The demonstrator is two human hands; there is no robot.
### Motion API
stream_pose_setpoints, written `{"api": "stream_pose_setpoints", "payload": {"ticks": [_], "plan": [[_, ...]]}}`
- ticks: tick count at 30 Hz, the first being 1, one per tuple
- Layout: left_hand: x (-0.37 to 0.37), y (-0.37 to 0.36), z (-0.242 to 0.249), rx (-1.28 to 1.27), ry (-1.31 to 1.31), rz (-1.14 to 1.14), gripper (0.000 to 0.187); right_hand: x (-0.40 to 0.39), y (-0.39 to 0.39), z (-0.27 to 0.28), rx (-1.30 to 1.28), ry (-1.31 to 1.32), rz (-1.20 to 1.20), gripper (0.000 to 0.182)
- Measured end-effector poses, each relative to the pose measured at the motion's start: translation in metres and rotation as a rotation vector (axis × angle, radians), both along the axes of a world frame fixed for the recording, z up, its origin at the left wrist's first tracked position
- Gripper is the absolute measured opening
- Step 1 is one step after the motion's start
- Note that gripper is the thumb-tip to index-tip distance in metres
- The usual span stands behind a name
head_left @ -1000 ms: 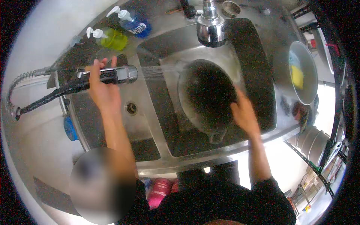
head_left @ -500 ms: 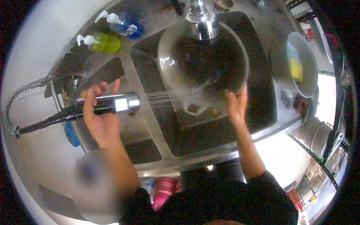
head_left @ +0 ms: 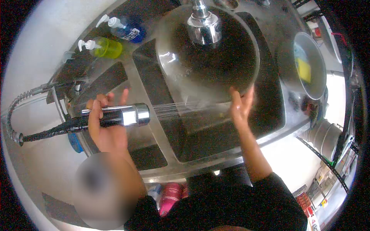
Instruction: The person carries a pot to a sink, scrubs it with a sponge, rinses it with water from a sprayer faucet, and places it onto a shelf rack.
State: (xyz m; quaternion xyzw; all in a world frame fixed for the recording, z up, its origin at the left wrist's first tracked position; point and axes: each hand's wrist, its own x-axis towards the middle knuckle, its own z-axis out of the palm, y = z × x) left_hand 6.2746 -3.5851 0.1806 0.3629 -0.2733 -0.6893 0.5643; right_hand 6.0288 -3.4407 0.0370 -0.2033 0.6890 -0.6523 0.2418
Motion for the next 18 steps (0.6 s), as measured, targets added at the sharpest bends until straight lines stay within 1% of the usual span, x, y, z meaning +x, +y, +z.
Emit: {"api": "stream_pose_setpoints", "payload": {"ticks": [4,7,8,10,11,12,15,18], "plan": [[-0.001,-0.003,-0.002,0.017,-0.011,0.032,0.023,0.004,0.005,-0.010,0.147,0.066,0.045,0.049],[0.000,-0.004,-0.001,0.004,-0.011,0.019,0.023,-0.002,0.012,-0.003,0.411,-0.027,0.305,0.059],[-0.002,-0.004,0.000,0.011,-0.018,0.035,0.023,0.000,0.010,0.000,0.306,0.337,0.318,0.062],[-0.006,-0.005,0.003,0.024,-0.032,0.071,0.023,-0.006,0.008,0.007,0.291,0.394,0.451,0.066],[-0.006,-0.006,0.003,0.010,-0.026,0.051,0.023,-0.010,0.008,0.007,0.283,0.422,0.517,0.067],[-0.005,-0.008,0.002,-0.005,-0.019,0.030,0.023,-0.013,0.007,0.002,0.247,0.522,0.557,0.069],[-0.007,-0.009,0.003,-0.033,-0.020,-0.013,0.023,-0.026,0.001,-0.003,0.220,0.801,0.740,0.060],[-0.005,-0.010,-0.001,-0.033,-0.029,-0.028,0.023,-0.027,-0.008,0.008,0.278,1.220,0.994,0.048]]}}
